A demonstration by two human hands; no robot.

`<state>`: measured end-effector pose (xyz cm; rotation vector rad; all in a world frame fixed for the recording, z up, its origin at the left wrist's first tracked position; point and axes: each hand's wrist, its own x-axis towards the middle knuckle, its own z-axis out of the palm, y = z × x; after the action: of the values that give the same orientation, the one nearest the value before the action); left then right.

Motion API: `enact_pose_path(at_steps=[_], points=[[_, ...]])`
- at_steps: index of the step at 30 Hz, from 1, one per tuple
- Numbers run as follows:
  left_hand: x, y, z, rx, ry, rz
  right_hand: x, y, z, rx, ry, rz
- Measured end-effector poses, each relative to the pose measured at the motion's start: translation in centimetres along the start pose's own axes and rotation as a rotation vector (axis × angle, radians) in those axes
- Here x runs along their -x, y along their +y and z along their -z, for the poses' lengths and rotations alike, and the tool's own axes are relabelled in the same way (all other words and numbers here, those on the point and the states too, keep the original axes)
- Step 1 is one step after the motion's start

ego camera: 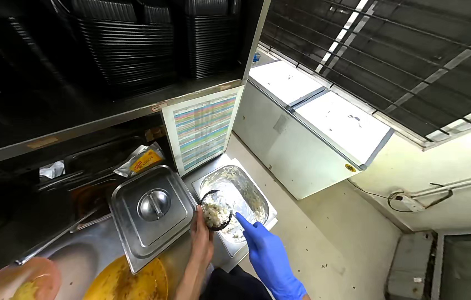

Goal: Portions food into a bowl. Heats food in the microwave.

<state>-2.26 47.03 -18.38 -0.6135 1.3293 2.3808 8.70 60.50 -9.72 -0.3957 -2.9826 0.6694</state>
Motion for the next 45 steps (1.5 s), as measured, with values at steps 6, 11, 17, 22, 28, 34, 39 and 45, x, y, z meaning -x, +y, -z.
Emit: enact_pose_path(at_steps=[6, 11, 17, 22, 28, 34, 39, 45], points=[[-1.1, 1.3, -0.4, 0.032, 0.025, -0.003, -0.5, 0.9, -0.8, -0.143, -0.096, -0.022], [-1.5, 2.8, 1.0, 0.088, 0.155, -0.066, -3.5, 4.0, -0.8, -0.242, -0.174, -0.255], [-1.1, 4.9, 2.1, 0.028, 0.209, -0.177, -8.9, 7.1, -9.8, 0.031, -0.384, -0.311], [-0.7, 5.2, 2.8, 0.039, 0.223, -0.173, -9.7, 6.5, -13.0, -0.097, -0.581, -0.274], [-1.1, 4.2, 4.3, 0.072, 0.246, -0.136, -6.1, 8.4, -9.6, -0.587, -0.462, -0.501], [-2.0, 3.0, 1.8, 0.095, 0.182, -0.033, -0.9, 3.9, -3.2, -0.383, -0.018, -0.153], [-1.8, 2.2, -1.0, 0.122, 0.083, 0.062, -0.7, 2.1, -4.4, -0.158, 0.093, -0.002], [-1.7, 1.5, -1.4, 0.158, 0.047, 0.089, -0.5, 3.1, -4.9, -0.264, 0.086, 0.01]])
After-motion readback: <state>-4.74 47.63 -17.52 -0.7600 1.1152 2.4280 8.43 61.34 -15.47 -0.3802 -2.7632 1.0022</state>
